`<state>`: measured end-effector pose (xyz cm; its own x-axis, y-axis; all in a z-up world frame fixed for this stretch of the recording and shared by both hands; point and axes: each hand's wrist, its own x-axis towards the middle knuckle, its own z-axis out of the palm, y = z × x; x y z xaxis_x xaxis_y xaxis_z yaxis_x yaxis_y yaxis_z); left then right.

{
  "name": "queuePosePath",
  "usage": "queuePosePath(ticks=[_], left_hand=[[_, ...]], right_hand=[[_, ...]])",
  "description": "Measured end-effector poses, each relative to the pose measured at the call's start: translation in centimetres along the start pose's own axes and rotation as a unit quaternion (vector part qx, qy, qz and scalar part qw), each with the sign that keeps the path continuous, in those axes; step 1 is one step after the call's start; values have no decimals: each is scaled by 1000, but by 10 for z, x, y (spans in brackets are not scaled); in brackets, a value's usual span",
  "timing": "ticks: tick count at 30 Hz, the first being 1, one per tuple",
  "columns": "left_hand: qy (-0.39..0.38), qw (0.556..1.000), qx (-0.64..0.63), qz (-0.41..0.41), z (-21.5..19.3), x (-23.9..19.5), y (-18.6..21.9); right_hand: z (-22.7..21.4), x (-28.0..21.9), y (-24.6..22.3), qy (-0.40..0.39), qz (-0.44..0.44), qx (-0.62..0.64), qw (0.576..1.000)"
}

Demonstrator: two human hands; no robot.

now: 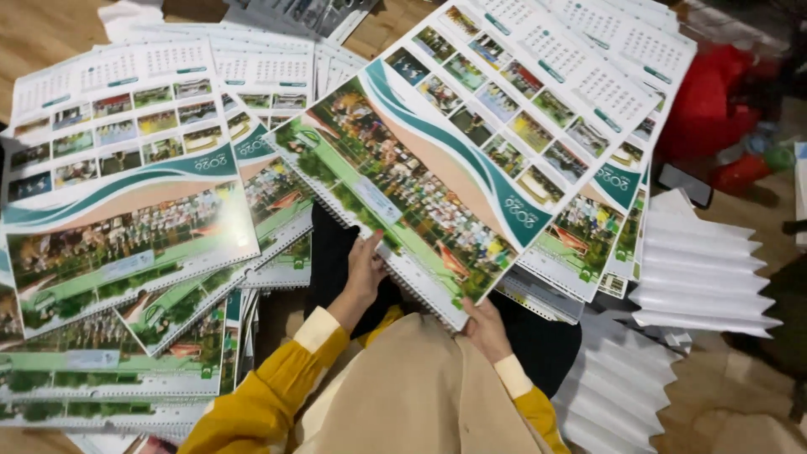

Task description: Inspecting and aligning printed calendar pages before or after binding.

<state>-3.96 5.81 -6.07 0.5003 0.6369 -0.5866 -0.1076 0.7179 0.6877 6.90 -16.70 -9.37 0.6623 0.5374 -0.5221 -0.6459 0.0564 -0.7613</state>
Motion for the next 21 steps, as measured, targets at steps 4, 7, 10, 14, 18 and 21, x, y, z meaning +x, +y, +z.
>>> queuePosePath(ticks=[4,7,10,14,18,21], left_hand=[[56,990,125,10,9,-13,-3],[112,984,112,83,-1,-2,-1],[159,974,94,127,-15,26,32],[204,931,167,251,-128,104,73],[241,869,280,328,-219,112,156],[168,897,160,376,-339,126,187]], right_hand=[[33,-5,6,-110,78,-35,990],[40,-22,-1,-130,80,-101,983],[25,-17,2,-120,64,-252,958],[-6,-2,12,-87,-20,-502,860],[-14,-9,-5,-36,-51,-628,776],[-23,-18,-25,-18,-36,-624,781]])
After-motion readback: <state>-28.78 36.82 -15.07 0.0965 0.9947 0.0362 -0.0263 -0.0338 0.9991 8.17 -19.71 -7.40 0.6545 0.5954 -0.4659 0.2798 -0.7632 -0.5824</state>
